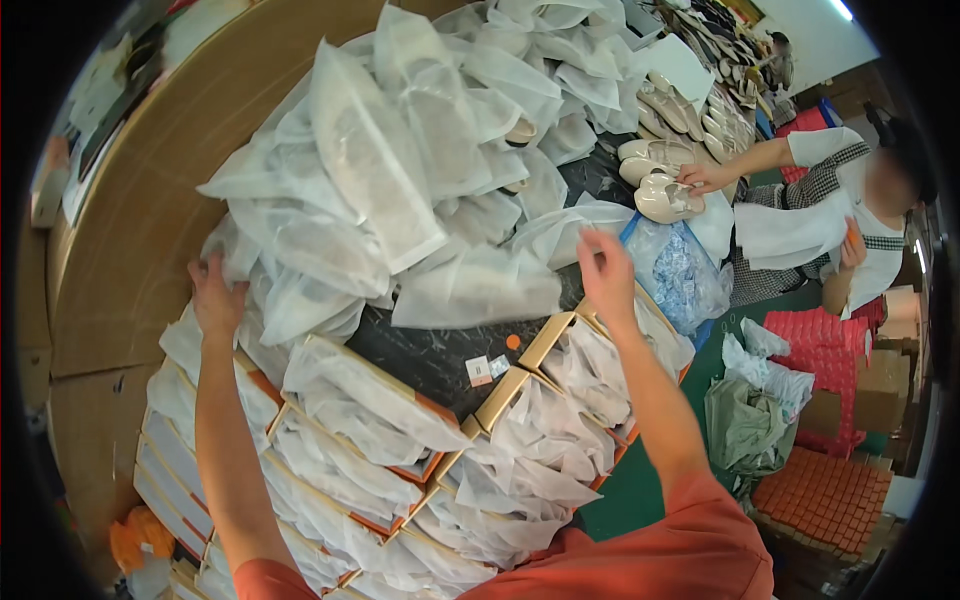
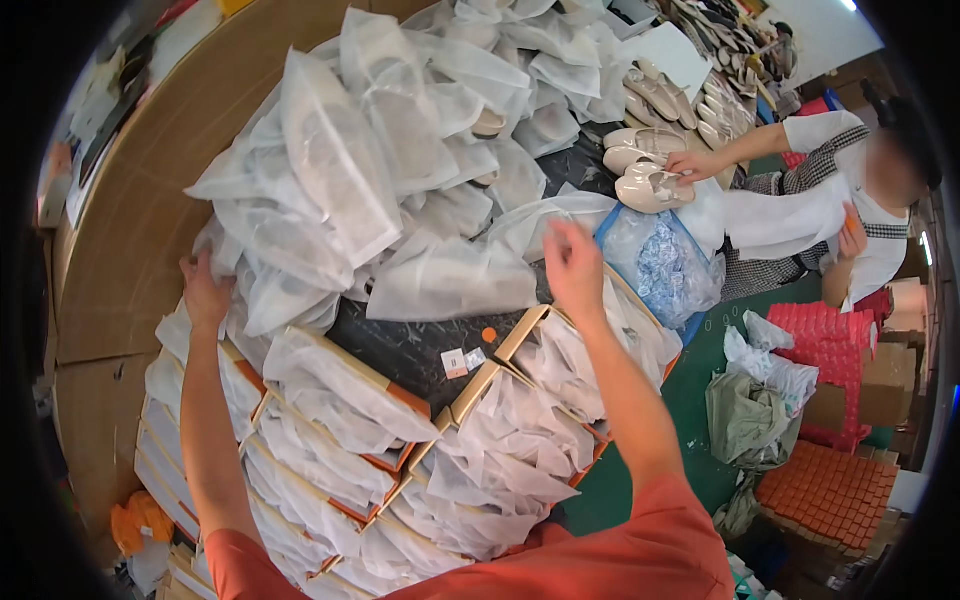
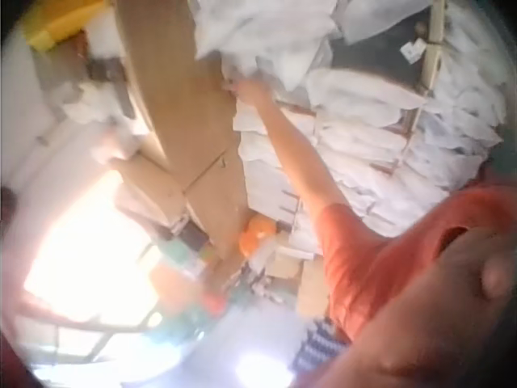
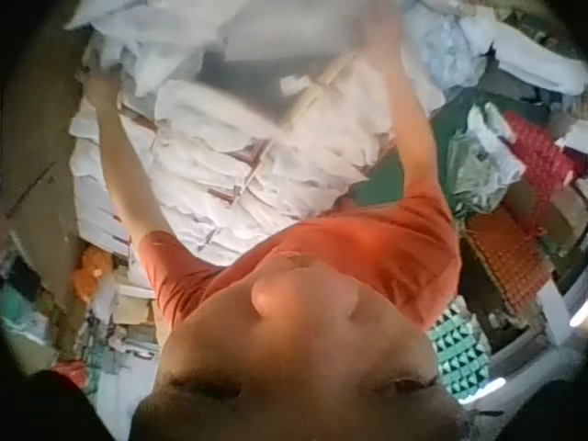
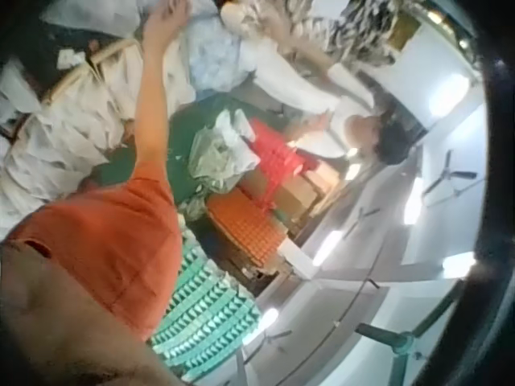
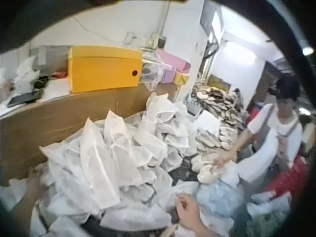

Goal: The person assembles orange shoe boxes and places them on a table. They then place small white packets into each box, followed by white tissue paper. Finally, they place pairs of shoes wrapped in white tissue paper into the boxes.

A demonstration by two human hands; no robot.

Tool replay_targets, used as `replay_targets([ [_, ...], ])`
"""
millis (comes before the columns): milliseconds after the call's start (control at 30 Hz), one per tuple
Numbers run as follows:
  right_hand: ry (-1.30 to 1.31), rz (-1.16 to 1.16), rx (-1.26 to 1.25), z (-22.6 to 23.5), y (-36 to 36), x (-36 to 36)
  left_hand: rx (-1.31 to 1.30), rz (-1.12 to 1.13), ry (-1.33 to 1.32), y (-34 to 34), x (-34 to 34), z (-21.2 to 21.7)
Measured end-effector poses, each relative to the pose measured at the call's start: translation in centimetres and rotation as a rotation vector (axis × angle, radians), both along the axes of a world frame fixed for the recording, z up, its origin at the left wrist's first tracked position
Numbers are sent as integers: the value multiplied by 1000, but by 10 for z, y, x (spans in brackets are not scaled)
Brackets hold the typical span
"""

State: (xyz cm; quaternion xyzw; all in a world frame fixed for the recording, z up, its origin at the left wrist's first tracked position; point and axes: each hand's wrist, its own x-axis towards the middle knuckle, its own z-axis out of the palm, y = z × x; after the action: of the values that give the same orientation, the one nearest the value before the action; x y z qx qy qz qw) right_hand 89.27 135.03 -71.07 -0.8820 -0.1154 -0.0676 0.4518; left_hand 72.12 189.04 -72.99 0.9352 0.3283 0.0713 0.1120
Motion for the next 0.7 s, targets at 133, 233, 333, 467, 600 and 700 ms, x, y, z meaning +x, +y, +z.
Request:
replay_targets([
  [133,-315,-73,-304,-53,1,179,3,-147,-41,23,-30,2],
  [233,4,-253,-648,-66,22,253,6,-147,-101,-23,-87,62],
  [333,104,-168,-676,-99,-18,311,-907,454,-374,-79,-164,114],
  [467,-39,-176,-627,-112,58,243,-1401,809,-770,-165,-285,109],
  [600,-30,-66,-581,-71,16,199,-1838,865,-1066,-251,-322,37],
  [700,473,4,367,-34,8,109,-1971,1030,-1009,-313,-294,50],
])
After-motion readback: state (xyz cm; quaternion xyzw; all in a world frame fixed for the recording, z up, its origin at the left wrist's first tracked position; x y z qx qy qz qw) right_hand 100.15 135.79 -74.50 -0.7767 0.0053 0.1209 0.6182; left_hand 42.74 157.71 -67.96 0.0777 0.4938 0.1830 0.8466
